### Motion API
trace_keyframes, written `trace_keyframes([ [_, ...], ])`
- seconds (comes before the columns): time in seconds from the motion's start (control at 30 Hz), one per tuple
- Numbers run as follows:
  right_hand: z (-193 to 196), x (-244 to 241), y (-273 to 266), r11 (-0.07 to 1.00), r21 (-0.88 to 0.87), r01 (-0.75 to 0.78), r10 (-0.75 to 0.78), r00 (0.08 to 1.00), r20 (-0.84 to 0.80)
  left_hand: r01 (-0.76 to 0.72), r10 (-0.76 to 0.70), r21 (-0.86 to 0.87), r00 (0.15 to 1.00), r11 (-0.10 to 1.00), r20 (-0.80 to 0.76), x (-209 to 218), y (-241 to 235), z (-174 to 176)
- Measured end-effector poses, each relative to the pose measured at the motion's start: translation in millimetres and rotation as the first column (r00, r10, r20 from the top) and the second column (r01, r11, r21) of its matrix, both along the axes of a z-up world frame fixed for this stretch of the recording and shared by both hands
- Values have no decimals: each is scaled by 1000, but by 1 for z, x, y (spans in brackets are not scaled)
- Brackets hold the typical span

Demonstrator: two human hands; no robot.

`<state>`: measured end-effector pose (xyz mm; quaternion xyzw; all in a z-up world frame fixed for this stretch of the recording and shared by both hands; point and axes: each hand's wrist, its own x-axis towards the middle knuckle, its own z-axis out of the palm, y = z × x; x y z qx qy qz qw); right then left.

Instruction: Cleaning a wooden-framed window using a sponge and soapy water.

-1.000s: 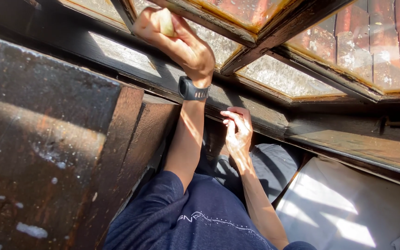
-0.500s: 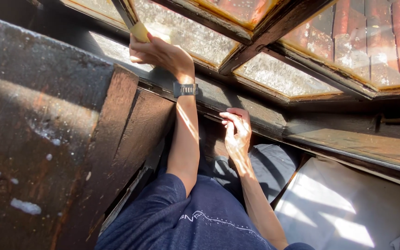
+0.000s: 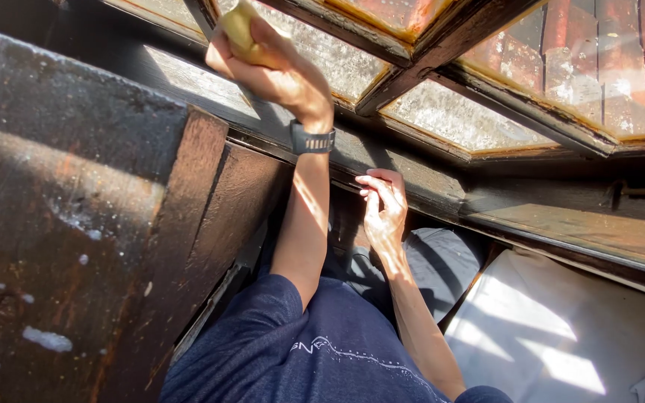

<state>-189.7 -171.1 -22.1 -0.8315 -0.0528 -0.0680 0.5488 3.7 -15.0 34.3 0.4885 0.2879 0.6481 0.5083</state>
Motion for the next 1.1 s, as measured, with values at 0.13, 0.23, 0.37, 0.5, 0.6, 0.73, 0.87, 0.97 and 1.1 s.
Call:
trace_keyframes([
  [0.13, -4, -1, 0, 1000, -27, -8, 10, 998, 58, -80, 131, 517, 989, 852, -63, 13, -54, -59],
  [0.23, -1, 1, 2, 1000, -13, -3, 3, 999, 41, 221, -203, 391, 975, 893, -88, -14, -43, -1],
  [0.37, -2, -4, -5, 1000, 1, -8, 8, 1000, 9, 48, -34, 80, 986, 996, -161, 5, -13, -12],
  [0.5, -1, 2, 1, 1000, -28, -2, 3, 999, 35, 379, -400, 141, 899, 915, 178, -5, -42, -28],
  [0.6, -1, 1, 2, 999, -41, 2, 1, 997, 74, 451, -377, 375, 890, 810, -255, -19, -61, -71],
  [0.73, -4, -1, -4, 1000, -2, 7, -7, 1000, 24, 408, -335, 366, 909, 837, -246, 4, -32, -117],
  [0.87, -4, -5, -4, 1000, -15, 0, 1, 1000, 15, 116, -16, 358, 963, 926, -271, -24, 4, 27],
  [0.97, -2, 4, -3, 1000, -8, 15, -15, 1000, -1, 89, 1, 324, 964, 942, -265, -12, 12, 31],
  [1.1, -6, 5, -9, 1000, -4, 2, -2, 1000, 3, 11, 34, 128, 938, 992, -344, -1, 20, 30],
])
